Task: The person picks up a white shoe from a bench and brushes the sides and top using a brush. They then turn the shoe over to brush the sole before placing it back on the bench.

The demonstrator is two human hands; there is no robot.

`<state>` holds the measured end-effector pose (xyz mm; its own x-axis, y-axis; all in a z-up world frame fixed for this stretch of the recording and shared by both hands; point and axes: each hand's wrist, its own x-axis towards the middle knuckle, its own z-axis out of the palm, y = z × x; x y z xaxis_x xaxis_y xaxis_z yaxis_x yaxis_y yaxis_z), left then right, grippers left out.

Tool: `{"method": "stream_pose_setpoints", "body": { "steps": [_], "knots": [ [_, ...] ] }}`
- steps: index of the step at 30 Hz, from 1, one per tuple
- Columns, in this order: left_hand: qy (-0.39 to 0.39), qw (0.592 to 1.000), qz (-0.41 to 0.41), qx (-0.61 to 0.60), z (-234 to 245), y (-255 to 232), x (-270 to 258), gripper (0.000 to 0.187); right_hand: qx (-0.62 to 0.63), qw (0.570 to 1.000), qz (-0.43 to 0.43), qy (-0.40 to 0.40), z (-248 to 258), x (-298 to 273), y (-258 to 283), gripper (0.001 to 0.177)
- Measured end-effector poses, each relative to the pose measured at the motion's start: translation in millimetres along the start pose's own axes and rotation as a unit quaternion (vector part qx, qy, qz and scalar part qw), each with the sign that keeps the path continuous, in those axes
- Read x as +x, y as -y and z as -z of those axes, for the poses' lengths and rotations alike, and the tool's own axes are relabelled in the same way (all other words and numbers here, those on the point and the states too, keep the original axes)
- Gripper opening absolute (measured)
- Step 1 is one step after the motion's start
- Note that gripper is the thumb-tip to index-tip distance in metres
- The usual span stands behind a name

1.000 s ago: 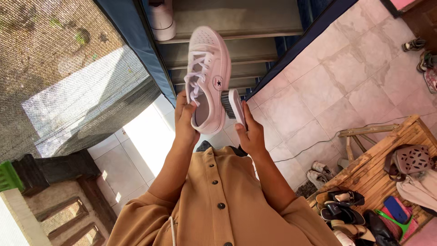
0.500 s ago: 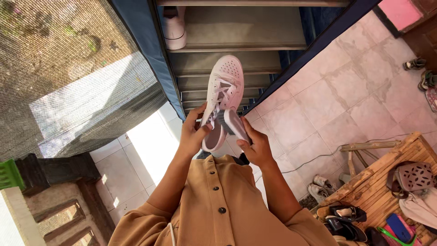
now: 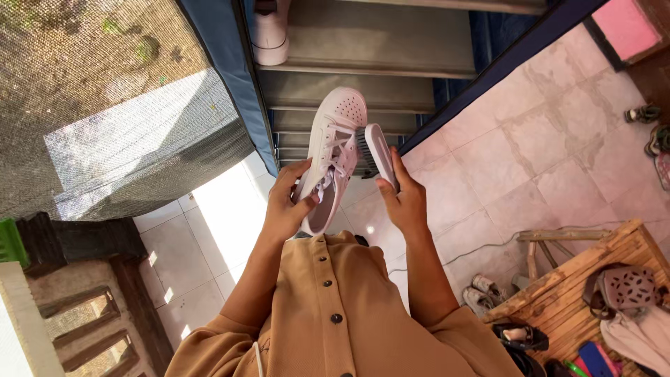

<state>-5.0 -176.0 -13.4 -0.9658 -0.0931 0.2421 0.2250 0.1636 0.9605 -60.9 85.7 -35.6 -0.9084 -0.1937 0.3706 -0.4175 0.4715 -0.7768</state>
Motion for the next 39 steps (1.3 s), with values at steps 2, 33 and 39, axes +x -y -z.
{"method": "stream_pose_setpoints", "body": {
  "steps": [2,33,39],
  "knots": [
    [-0.004,1.000,-0.007,-0.010,-7,-3,1,0.066,-0.006,1.000,0.014,-0.007,5,0,-5,0.069],
    [-0.183,0.969,0.080,-0.147,-138,34,7,0.067,0.223,0.968,-0.056,0.101,34,50,-80,0.033],
    [-0.070,0.848,0.288,-0.438,-136,22,-17,0.080,0.286,0.947,-0.017,0.145,25,39,-113,0.032]
  ]
}}
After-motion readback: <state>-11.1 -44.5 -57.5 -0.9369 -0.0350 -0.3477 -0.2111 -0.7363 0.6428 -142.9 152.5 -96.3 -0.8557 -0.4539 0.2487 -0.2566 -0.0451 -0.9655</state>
